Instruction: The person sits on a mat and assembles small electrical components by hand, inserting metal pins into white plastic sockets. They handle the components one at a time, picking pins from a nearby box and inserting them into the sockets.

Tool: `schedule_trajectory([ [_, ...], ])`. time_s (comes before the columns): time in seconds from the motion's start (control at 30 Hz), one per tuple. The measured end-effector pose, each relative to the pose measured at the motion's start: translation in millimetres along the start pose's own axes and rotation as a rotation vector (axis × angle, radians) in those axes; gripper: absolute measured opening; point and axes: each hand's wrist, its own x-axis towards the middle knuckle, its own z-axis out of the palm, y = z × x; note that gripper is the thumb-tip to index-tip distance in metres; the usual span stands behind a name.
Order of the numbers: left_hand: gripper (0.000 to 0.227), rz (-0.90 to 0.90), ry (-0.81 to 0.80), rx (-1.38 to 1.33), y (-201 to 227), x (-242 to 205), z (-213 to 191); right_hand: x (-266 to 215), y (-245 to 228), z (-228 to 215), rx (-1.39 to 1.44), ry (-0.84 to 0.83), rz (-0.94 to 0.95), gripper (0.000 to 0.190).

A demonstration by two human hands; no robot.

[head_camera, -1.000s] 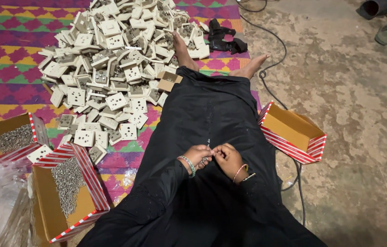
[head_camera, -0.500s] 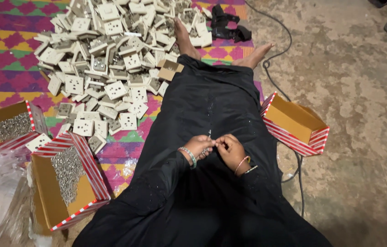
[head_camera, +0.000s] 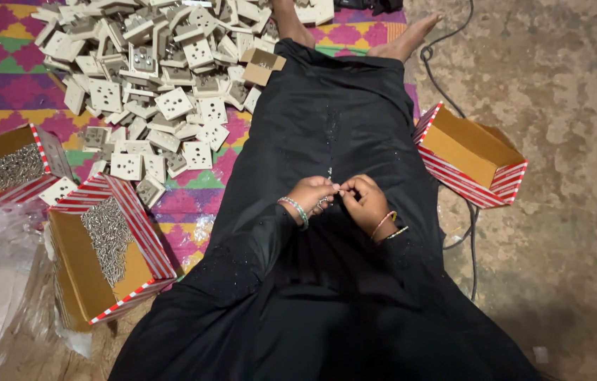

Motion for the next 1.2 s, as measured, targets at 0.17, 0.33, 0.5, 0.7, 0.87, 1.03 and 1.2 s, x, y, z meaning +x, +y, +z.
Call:
schedule_trajectory([
  [0.17, 0.034, -0.005, 0.064, -0.042, -1, 0, 1, 0, -5, -2, -0.021, 0.009, -0.009, 0.006],
  [0.33, 0.034, -0.021, 0.013, 0.011, 1, -3, 1, -2, -13, -4, -0.070, 0.023, 0.065, 0.007],
  [0.5, 0.030, -0.041, 0.035, -0.041, 4, -4, 1, -2, -22, -4, -0.060, 0.029, 0.095, 0.005],
  [0.7, 0.029, -0.054, 0.033, -0.045, 5, -7, 1, -2, -27, -6, -0.071, 0.017, 0.102, 0.006],
  [0.87, 0.030, -0.063, 0.030, 0.035, 2, -4, 1, -1, -29, -6, -0.074, 0.013, 0.127, 0.007],
  [1.03, 0.023, 0.001, 0.001, 0.025, -5, 3, -1, 0, -25, -6, -0.049, -0.033, 0.116, 0.007],
  [1.2, 0.038, -0.064, 0.079, 0.052, -1, 3, 1, -3, -6, -3, -0.012, -0.019, 0.063, 0.005],
])
